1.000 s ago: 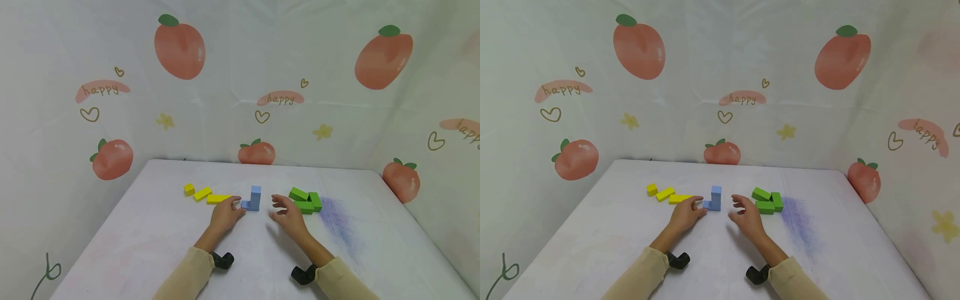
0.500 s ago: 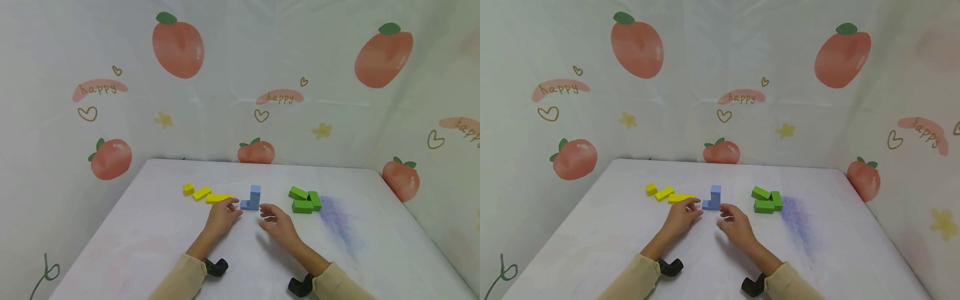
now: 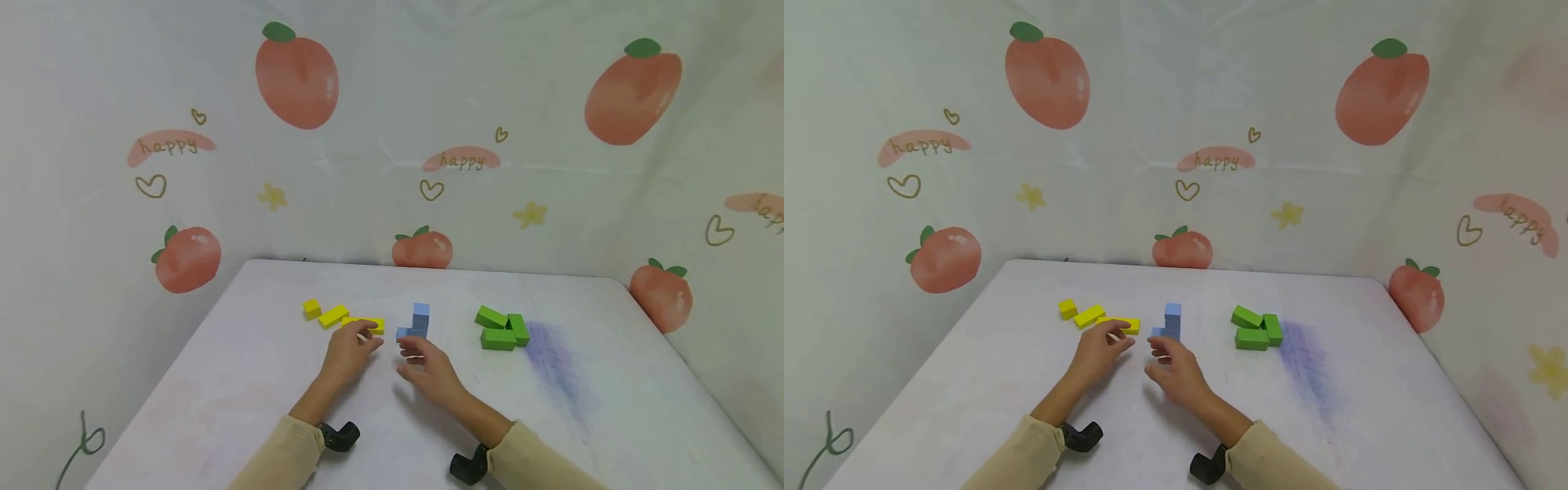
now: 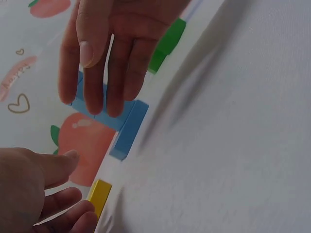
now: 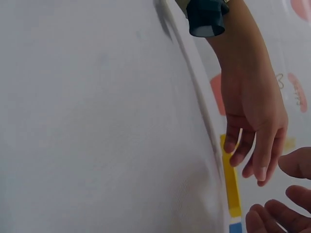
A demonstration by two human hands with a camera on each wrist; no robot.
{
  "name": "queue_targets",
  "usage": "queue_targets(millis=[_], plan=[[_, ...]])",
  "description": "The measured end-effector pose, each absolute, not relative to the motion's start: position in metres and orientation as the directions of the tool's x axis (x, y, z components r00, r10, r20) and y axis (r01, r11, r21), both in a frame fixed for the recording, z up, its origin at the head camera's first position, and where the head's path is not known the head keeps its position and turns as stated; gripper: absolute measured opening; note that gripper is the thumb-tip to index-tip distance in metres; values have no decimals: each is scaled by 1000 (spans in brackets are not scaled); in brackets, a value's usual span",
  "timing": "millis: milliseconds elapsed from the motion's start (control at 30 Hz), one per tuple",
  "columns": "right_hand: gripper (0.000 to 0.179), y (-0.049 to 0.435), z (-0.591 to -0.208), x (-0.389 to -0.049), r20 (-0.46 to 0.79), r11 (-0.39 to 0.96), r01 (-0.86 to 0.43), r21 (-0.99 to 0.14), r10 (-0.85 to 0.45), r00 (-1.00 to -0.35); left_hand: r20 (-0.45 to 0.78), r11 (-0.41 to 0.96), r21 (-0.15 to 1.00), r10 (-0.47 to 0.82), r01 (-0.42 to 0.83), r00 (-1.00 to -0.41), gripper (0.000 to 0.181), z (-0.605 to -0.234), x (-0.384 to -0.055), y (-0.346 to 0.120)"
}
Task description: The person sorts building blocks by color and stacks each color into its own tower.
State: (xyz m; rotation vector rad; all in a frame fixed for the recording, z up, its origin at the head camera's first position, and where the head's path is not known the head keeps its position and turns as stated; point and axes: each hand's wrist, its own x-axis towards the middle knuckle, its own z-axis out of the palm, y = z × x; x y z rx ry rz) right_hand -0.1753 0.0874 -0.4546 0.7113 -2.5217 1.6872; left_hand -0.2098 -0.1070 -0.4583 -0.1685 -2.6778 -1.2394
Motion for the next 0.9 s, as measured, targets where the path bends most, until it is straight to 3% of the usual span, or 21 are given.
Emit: queue_targets(millis=[133, 467, 900], plan=[[44, 74, -452, -178, 249, 301, -368, -880, -367, -896, 262, 666, 724, -25, 179, -965, 28, -458, -211, -117], [51, 44, -451, -189, 159, 299, -266, -917, -337, -928, 235, 683, 726, -128, 87, -964, 27, -459, -217, -137], [57, 13, -446, -205, 21, 338, -77, -938, -164, -986, 168, 678, 735, -148, 23, -975, 33, -463, -223, -151]])
